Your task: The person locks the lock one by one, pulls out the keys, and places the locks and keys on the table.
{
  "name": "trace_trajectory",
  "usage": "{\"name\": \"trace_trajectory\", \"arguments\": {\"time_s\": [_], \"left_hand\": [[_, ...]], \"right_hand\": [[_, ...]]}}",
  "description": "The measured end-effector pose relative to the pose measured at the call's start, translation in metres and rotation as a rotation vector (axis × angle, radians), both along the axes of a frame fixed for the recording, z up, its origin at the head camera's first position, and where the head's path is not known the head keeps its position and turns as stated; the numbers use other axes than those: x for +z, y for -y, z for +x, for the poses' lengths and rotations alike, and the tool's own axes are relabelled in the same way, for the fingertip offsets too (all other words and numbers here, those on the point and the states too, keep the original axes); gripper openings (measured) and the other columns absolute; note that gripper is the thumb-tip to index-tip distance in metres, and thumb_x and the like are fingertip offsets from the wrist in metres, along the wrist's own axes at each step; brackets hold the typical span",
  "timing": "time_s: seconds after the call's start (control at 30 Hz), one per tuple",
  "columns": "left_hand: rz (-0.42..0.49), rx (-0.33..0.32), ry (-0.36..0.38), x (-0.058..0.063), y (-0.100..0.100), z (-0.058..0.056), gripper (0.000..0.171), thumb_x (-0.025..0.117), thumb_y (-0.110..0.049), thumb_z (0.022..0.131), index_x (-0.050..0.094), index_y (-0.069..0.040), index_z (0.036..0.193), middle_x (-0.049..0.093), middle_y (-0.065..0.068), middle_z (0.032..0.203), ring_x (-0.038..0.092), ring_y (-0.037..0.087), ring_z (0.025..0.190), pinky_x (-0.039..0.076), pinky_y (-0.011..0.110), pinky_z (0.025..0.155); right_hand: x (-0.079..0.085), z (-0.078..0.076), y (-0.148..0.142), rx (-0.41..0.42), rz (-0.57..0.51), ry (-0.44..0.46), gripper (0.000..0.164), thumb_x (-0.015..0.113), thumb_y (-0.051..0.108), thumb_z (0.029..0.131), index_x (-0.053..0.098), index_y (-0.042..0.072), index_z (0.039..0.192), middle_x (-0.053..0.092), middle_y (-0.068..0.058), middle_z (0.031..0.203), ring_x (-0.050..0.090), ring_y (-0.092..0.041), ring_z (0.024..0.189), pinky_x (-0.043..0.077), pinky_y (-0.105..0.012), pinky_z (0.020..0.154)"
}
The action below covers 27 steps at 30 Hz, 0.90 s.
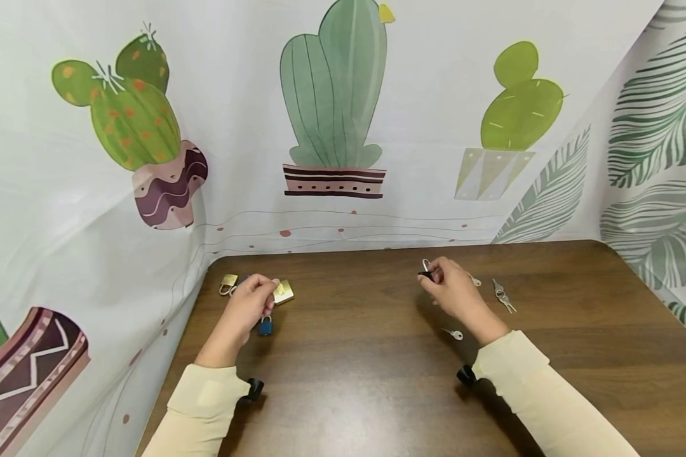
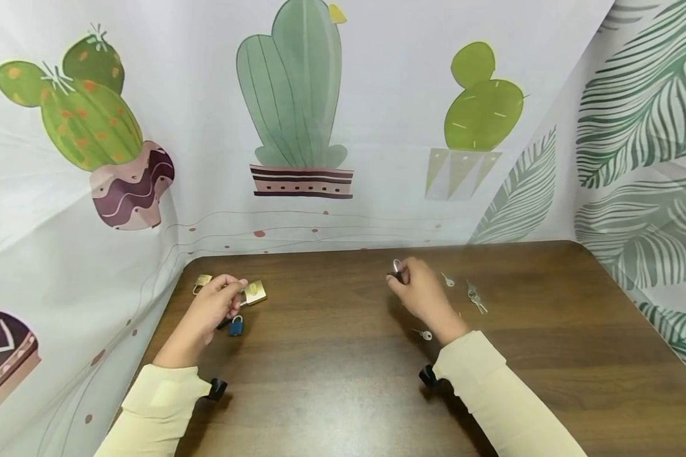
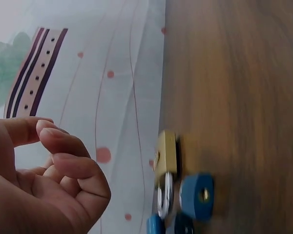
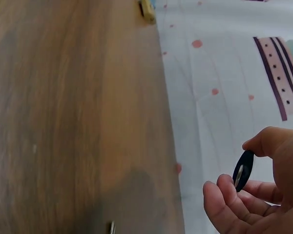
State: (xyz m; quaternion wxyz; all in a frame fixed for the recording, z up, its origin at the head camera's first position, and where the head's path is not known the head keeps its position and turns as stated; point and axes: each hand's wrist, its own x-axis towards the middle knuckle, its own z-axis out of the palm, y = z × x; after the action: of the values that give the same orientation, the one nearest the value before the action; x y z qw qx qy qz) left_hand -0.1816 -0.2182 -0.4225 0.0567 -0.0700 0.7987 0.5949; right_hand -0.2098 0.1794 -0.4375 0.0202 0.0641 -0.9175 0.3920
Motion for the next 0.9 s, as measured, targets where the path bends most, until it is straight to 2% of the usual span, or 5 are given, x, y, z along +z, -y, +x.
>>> {"name": "trace_trajectory", "arguments": {"time_s": [0.1, 0.27, 0.5, 0.77, 0.9], "left_hand": [[0.017, -0.032, -0.013, 0.002, -0.012, -0.001, 0.025, 0.053, -0.026, 0.105, 0.051, -0.002, 0.100, 0.050, -0.003, 0.065, 0.049, 0.011, 0.061, 0.046, 0.024, 0.060], [0.077, -0.077, -0.047, 0.006, -0.032, -0.002, 0.021, 0.057, -0.024, 0.103, 0.052, -0.003, 0.101, 0.049, -0.002, 0.066, 0.049, 0.011, 0.062, 0.046, 0.024, 0.061], [0.126, -0.109, -0.069, 0.009, -0.056, -0.002, 0.019, 0.058, -0.020, 0.102, 0.053, -0.003, 0.100, 0.049, -0.002, 0.065, 0.049, 0.012, 0.061, 0.045, 0.024, 0.061], [0.184, -0.152, -0.072, 0.011, -0.083, -0.003, 0.019, 0.056, -0.017, 0.102, 0.057, 0.001, 0.109, 0.052, -0.001, 0.069, 0.050, 0.012, 0.063, 0.044, 0.022, 0.060], [0.195, -0.182, -0.068, 0.014, -0.095, -0.002, 0.021, 0.055, -0.020, 0.103, 0.059, -0.003, 0.115, 0.058, 0.002, 0.079, 0.052, 0.013, 0.068, 0.043, 0.022, 0.061]], "right_hand": [[0.003, 0.003, 0.005, 0.029, -0.087, 0.004, 0.028, 0.067, 0.018, 0.097, 0.056, -0.003, 0.111, 0.053, -0.011, 0.088, 0.065, -0.018, 0.061, 0.059, -0.029, 0.056], [0.010, 0.009, 0.016, 0.077, -0.275, 0.063, 0.026, 0.066, 0.016, 0.098, 0.055, -0.004, 0.112, 0.060, -0.017, 0.087, 0.066, -0.023, 0.066, 0.061, -0.040, 0.062], [0.017, 0.019, 0.030, 0.121, -0.454, 0.135, 0.029, 0.065, 0.018, 0.098, 0.055, -0.003, 0.114, 0.055, -0.010, 0.084, 0.062, -0.018, 0.067, 0.060, -0.033, 0.062], [0.024, 0.030, 0.044, 0.183, -0.561, 0.163, 0.030, 0.063, 0.015, 0.098, 0.054, -0.005, 0.118, 0.054, -0.007, 0.087, 0.060, -0.015, 0.067, 0.060, -0.033, 0.063], [0.028, 0.033, 0.051, 0.216, -0.617, 0.178, 0.033, 0.061, 0.013, 0.099, 0.051, -0.009, 0.121, 0.055, -0.009, 0.090, 0.060, -0.016, 0.069, 0.058, -0.029, 0.062]]}}
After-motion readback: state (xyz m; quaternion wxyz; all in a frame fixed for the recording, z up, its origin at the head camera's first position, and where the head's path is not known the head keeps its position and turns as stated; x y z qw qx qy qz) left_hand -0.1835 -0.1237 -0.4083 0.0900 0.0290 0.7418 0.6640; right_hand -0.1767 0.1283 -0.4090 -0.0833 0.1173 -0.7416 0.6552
